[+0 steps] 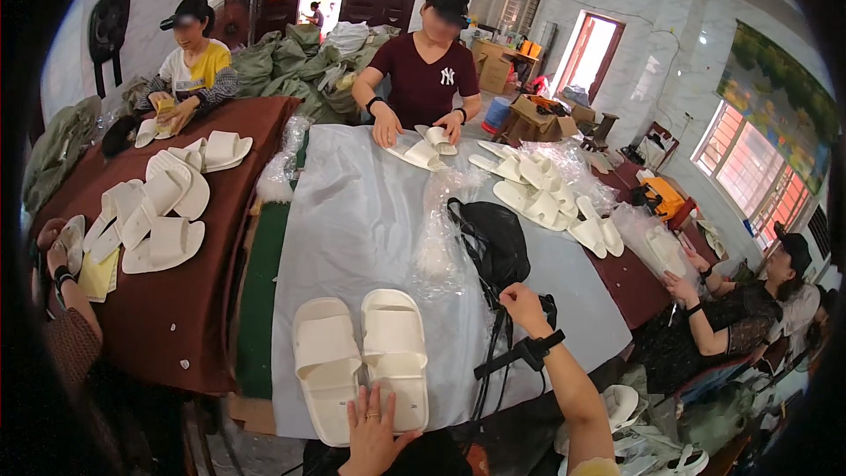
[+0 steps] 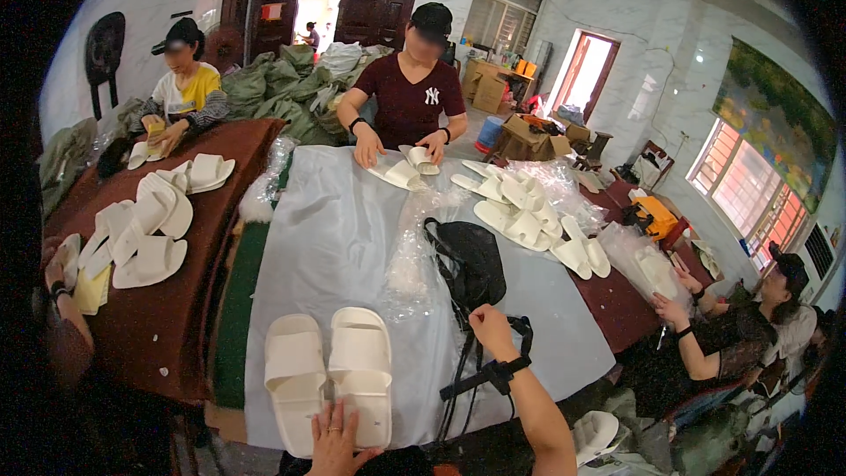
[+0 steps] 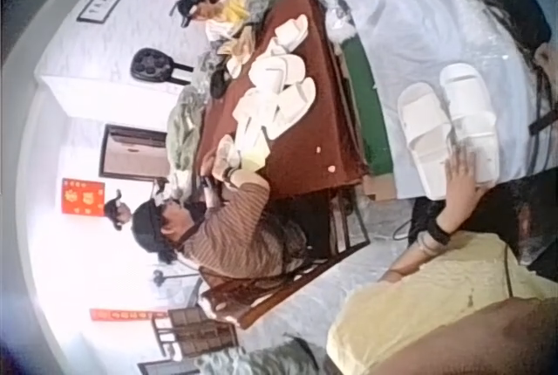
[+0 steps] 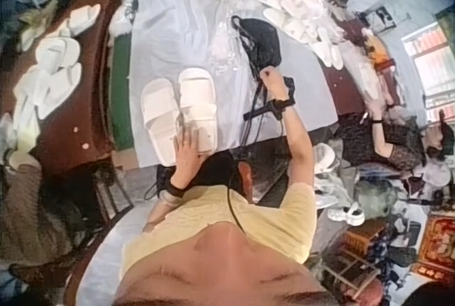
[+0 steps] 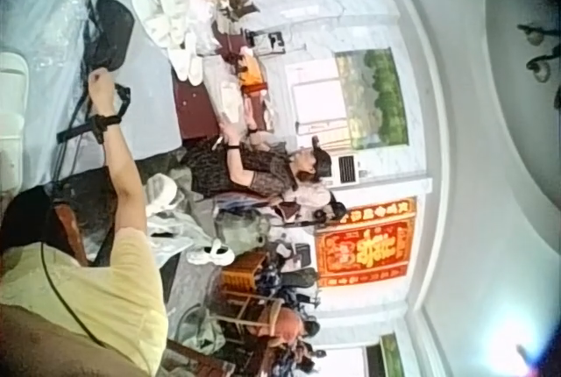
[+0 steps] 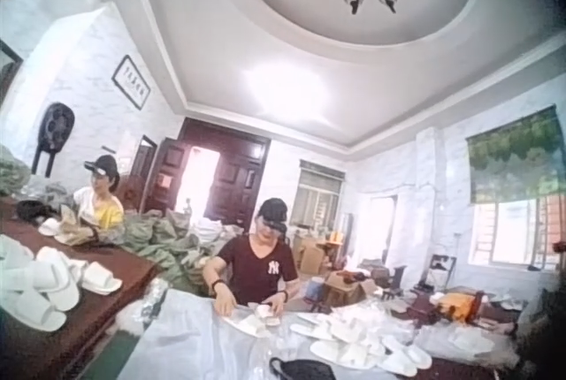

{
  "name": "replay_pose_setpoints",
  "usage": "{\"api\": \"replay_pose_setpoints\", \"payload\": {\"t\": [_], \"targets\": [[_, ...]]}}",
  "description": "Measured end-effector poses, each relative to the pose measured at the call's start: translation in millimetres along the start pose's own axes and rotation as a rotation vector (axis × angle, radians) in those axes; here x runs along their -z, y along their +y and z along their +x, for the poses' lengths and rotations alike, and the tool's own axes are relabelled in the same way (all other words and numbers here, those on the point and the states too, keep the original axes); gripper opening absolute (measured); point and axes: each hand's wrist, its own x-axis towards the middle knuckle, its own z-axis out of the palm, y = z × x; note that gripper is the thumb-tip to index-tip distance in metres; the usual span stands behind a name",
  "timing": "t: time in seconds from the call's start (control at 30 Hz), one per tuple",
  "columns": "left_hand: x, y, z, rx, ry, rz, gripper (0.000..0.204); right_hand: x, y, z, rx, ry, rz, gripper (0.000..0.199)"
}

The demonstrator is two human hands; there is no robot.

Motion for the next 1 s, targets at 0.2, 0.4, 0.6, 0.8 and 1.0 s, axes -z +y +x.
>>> {"api": "replay_pose_setpoints", "payload": {"t": [0.2, 0.4, 0.6, 0.8, 1.0], "targets": [[19, 29, -4, 0.028, -0.05, -0.085, 0.07, 27, -43, -20, -0.425, -0.252, 0.811, 0.019], [15, 41, 6, -0.193, 0.121, -0.376, 0.051, 53, -74, -58, -0.433, -0.484, 0.825, 0.019], [-4, 55, 22, -0.052, 0.018, -0.716, 0.023, 36, -92, -85, -0.407, -0.659, 0.747, 0.025], [-35, 79, 73, 0.309, -0.136, -1.205, 0.044, 18, -98, -84, -0.643, -0.651, 1.008, 0.025], [-49, 80, 93, 0.438, -0.348, -1.409, 0.04, 18, -107, -79, -0.661, -0.667, 1.06, 0.023]]}}
